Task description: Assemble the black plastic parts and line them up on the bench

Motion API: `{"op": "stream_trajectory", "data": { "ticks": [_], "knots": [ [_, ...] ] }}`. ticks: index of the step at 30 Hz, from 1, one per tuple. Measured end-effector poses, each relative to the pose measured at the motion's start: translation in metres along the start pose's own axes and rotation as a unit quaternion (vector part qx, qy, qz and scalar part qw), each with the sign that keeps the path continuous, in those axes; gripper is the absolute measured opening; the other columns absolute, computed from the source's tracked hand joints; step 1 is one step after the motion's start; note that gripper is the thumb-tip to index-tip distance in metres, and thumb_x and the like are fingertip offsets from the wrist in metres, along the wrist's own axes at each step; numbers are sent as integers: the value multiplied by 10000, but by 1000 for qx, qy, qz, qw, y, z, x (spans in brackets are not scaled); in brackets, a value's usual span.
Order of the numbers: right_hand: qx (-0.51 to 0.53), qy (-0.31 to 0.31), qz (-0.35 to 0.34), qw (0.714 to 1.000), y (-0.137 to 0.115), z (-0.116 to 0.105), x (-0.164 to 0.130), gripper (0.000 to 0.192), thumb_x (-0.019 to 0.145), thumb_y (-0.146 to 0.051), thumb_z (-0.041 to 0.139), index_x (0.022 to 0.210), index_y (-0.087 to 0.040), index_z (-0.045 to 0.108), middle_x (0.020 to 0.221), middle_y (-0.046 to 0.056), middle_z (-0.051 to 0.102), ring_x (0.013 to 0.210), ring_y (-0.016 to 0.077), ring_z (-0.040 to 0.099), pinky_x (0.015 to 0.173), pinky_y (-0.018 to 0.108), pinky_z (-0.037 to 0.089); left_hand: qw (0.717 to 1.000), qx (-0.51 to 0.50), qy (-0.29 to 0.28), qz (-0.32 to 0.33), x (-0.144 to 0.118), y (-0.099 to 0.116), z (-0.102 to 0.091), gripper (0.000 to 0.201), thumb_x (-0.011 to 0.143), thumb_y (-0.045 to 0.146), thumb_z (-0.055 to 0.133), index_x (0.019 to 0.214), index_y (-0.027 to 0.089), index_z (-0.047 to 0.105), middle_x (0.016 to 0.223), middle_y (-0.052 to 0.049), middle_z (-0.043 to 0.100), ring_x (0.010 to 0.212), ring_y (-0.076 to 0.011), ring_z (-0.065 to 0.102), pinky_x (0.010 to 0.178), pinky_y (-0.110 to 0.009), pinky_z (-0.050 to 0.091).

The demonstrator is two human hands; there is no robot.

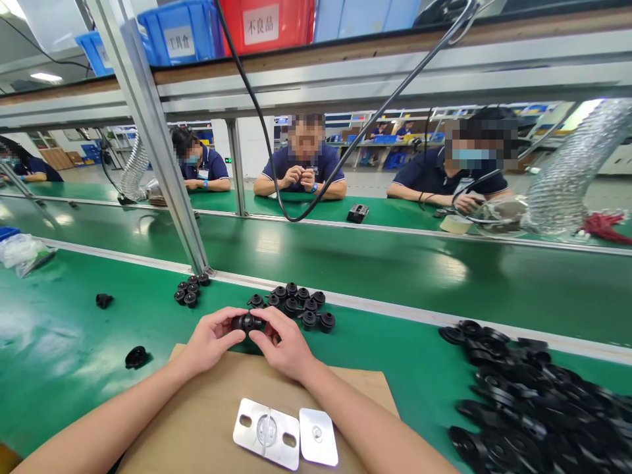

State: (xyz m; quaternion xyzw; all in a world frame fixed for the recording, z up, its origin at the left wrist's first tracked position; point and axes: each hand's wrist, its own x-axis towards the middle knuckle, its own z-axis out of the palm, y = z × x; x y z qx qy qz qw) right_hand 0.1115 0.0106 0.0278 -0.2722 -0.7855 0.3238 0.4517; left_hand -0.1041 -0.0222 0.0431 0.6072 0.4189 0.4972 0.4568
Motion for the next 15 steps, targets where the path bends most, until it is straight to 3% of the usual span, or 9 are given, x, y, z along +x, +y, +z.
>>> {"op": "stream_trajectory", "data": {
  "ticks": [10, 15],
  "knots": [
    [-4, 1, -60, 998, 6, 1, 1, 378, 1007, -245, 646, 1382, -292, 651, 1121, 96, 682, 730, 158, 626, 566, 278, 513, 998, 60, -10, 33, 0, -3, -3, 337, 870, 239, 758, 1207, 228, 773, 1109, -78, 733, 963, -218, 665, 875, -334, 550],
    [-10, 4, -73, 997, 5, 1, 1, 391, 999, -216, 654, 1379, -308, 661, 1127, 90, 687, 743, 160, 632, 566, 276, 510, 998, 47, -18, 28, 1, -2, -2, 347, 872, 228, 757, 1219, 237, 773, 1170, -89, 739, 1062, -252, 679, 948, -370, 556]
  ]
}}
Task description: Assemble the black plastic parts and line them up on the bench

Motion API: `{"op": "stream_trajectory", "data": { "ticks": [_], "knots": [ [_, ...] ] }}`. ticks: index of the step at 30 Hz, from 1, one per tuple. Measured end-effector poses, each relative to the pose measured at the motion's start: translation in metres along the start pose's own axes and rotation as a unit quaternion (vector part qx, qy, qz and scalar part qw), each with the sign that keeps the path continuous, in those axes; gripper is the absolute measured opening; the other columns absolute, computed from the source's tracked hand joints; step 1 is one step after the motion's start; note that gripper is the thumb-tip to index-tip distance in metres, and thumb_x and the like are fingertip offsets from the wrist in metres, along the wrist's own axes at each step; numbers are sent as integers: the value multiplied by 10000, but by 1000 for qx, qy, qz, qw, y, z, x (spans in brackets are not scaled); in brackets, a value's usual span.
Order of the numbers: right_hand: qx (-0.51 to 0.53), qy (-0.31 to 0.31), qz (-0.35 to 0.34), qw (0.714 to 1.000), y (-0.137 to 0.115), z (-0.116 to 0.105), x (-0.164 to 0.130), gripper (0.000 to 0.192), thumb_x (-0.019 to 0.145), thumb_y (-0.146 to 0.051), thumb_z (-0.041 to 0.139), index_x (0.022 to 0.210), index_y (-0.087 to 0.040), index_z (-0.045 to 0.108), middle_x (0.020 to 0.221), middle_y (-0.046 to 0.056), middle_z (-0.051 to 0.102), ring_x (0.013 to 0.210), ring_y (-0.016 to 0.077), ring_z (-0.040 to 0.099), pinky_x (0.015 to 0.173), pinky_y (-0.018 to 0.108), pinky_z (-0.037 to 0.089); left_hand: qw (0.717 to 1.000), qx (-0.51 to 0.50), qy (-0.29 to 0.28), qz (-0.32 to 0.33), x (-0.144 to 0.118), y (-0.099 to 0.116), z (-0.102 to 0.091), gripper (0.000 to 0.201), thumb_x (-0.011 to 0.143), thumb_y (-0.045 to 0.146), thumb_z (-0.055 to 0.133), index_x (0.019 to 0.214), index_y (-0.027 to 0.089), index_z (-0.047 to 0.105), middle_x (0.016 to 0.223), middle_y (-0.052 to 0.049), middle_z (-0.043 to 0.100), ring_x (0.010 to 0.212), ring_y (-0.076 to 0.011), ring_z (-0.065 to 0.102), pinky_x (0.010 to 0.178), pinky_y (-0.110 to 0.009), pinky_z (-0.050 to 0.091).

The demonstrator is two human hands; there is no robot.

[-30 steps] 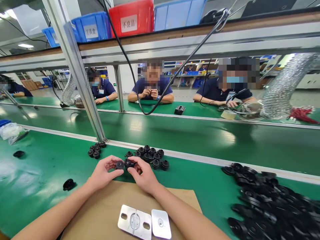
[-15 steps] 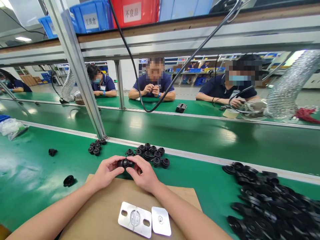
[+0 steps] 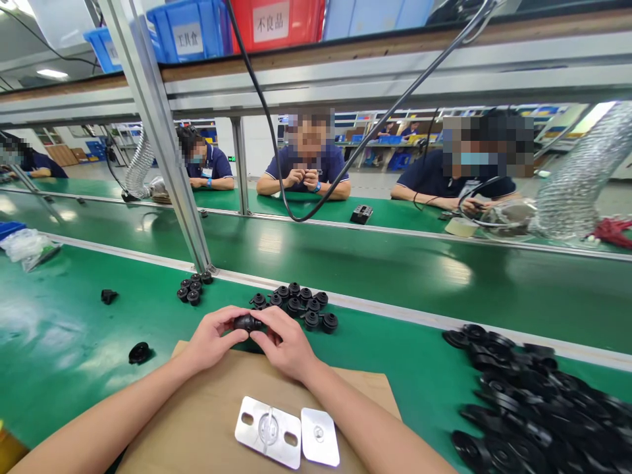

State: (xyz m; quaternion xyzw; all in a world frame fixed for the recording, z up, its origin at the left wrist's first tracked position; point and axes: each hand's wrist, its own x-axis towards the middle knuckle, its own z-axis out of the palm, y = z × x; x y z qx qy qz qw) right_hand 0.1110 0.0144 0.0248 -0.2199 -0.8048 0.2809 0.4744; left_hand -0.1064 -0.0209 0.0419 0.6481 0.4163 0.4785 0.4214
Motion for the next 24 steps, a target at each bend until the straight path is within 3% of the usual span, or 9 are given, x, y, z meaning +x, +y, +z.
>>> {"op": "stream_trajectory", "data": {
  "ticks": [12, 20, 24],
  "knots": [
    [-8, -5, -21, 1000, 0, 1, 0, 406, 1010, -162, 603, 1379, -316, 669, 1210, 99, 661, 834, 166, 665, 601, 266, 525, 999, -35, 1, -39, 1, -4, -3, 389, 832, 246, 790, 1219, 211, 782, 1208, -100, 749, 1088, -266, 708, 965, -384, 583],
    [-40, -20, 41, 998, 3, 1, -2, 312, 995, -259, 667, 1307, -254, 667, 961, 50, 671, 665, 146, 600, 583, 284, 514, 999, 27, 0, -24, 0, 5, -2, 352, 839, 223, 777, 1191, 229, 784, 1173, -79, 766, 1086, -257, 699, 953, -361, 562],
    [-29, -26, 60, 997, -1, 1, -3, 393, 972, -252, 683, 1355, -266, 596, 1090, 69, 652, 677, 135, 602, 540, 258, 517, 999, 35, 2, -24, 1, 6, -3, 340, 849, 223, 765, 1188, 232, 781, 1176, -75, 762, 1077, -254, 694, 946, -358, 555]
  ]
}}
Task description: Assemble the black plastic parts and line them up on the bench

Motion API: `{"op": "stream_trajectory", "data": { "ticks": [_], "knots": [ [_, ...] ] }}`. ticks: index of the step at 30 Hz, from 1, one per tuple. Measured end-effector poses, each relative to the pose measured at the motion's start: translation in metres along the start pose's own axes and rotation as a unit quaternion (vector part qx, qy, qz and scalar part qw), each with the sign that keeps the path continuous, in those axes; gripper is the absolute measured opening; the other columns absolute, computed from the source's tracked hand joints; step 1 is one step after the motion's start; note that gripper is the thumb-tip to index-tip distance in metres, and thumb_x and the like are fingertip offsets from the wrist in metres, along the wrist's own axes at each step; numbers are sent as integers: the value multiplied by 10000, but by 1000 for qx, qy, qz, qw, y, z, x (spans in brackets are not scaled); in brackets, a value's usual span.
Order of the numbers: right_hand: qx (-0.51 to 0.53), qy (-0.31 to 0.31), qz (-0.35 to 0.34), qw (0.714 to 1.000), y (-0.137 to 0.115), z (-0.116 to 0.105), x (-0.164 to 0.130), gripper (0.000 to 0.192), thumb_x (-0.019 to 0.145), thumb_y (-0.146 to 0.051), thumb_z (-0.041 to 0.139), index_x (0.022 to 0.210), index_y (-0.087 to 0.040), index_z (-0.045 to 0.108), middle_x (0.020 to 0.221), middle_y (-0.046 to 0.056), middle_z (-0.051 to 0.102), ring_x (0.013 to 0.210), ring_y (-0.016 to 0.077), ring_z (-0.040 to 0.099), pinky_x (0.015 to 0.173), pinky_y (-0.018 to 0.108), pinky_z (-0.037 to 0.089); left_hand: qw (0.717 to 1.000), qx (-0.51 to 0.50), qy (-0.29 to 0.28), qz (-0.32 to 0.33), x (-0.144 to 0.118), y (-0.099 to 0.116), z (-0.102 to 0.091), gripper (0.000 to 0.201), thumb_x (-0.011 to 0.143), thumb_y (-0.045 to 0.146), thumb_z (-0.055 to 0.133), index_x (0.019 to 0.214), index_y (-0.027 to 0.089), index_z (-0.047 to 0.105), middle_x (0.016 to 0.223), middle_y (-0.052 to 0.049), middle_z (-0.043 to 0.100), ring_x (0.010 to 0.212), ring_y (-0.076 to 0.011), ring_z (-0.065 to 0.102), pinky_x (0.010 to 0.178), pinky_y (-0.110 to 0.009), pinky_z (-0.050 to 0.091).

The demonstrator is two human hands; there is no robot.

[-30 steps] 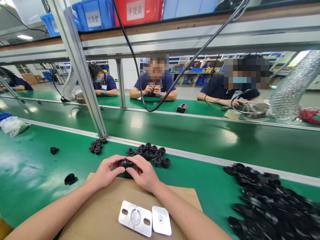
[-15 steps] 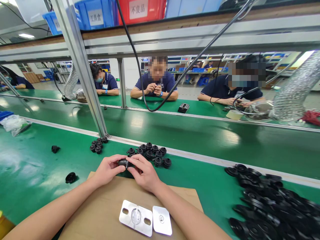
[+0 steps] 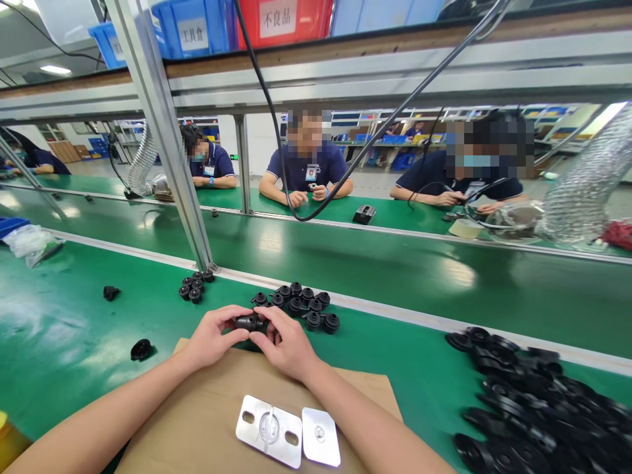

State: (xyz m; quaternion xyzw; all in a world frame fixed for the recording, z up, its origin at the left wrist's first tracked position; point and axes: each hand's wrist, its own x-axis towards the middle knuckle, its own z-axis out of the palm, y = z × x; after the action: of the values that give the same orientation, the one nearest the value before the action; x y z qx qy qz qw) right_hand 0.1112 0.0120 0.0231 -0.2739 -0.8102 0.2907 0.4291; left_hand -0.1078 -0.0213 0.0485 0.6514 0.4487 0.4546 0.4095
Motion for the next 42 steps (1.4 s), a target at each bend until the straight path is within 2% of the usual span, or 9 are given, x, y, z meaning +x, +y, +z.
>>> {"op": "stream_trajectory", "data": {
  "ticks": [5, 15, 18, 21, 23, 26, 29, 36, 42],
  "knots": [
    [-24, 9, -53, 998, -3, -2, 0, 289, 982, -189, 626, 1257, -274, 598, 1291, 105, 604, 700, 121, 610, 529, 250, 510, 1000, -12, 0, -12, 1, -4, -1, 359, 844, 245, 772, 1202, 224, 779, 1176, -84, 758, 1068, -260, 695, 945, -367, 555],
    [-113, -13, -64, 991, -8, -6, 2, 282, 989, -287, 617, 1258, -203, 596, 835, 20, 616, 613, 144, 547, 546, 275, 429, 1000, -8, -23, -5, 0, 0, -3, 352, 836, 246, 771, 1185, 207, 785, 1193, -96, 766, 1104, -274, 697, 982, -381, 552],
    [-160, -8, -63, 985, -10, -6, 2, 154, 1014, -330, 601, 1027, -189, 661, 736, 4, 601, 578, 138, 517, 543, 284, 373, 999, 7, -49, 0, -1, 4, -2, 349, 827, 240, 786, 1175, 222, 794, 1165, -79, 777, 1090, -269, 697, 962, -369, 552],
    [-161, -14, -59, 985, -8, -8, 3, 369, 1073, -338, 486, 751, -202, 604, 640, -4, 567, 558, 135, 500, 551, 291, 351, 997, 28, -69, -6, -2, 4, -3, 364, 800, 219, 802, 1164, 234, 803, 1154, -64, 781, 1076, -264, 692, 945, -360, 550],
    [-139, -10, -51, 989, -7, -11, 3, 376, 1095, -301, 397, 817, -201, 629, 689, 10, 605, 605, 144, 549, 582, 285, 399, 997, 18, -67, -17, -1, 2, -4, 367, 806, 208, 787, 1172, 227, 800, 1161, -66, 780, 1077, -262, 692, 945, -359, 550],
    [-92, -6, -41, 995, -5, -13, 2, 270, 1074, -248, 401, 1203, -207, 634, 919, 50, 687, 736, 166, 629, 683, 298, 500, 997, -41, -58, -36, 3, -4, -5, 386, 826, 226, 769, 1210, 190, 781, 1179, -87, 781, 1080, -268, 703, 966, -380, 556],
    [-65, -11, -65, 996, -3, -10, 0, 398, 1020, -190, 473, 1408, -251, 532, 1137, 89, 673, 718, 155, 617, 656, 304, 534, 993, -94, -57, -50, 5, -9, -6, 425, 853, 266, 758, 1263, 156, 754, 1223, -115, 778, 1114, -286, 709, 1027, -429, 548],
    [-92, 4, -82, 992, 0, -2, 0, 370, 999, -178, 591, 1361, -255, 574, 1116, 94, 691, 689, 151, 630, 571, 280, 524, 998, -60, -31, 3, 3, -2, -8, 391, 859, 224, 767, 1250, 213, 774, 1302, -87, 761, 1229, -289, 683, 1122, -433, 519],
    [-82, 16, -77, 993, -2, -3, 0, 344, 1000, -208, 607, 1341, -246, 576, 1003, 68, 668, 649, 147, 607, 530, 278, 477, 996, -75, -33, -25, 3, -6, -9, 444, 953, 379, 690, 1340, 163, 712, 1191, -121, 798, 1053, -272, 747, 1011, -443, 580]
  ]
}}
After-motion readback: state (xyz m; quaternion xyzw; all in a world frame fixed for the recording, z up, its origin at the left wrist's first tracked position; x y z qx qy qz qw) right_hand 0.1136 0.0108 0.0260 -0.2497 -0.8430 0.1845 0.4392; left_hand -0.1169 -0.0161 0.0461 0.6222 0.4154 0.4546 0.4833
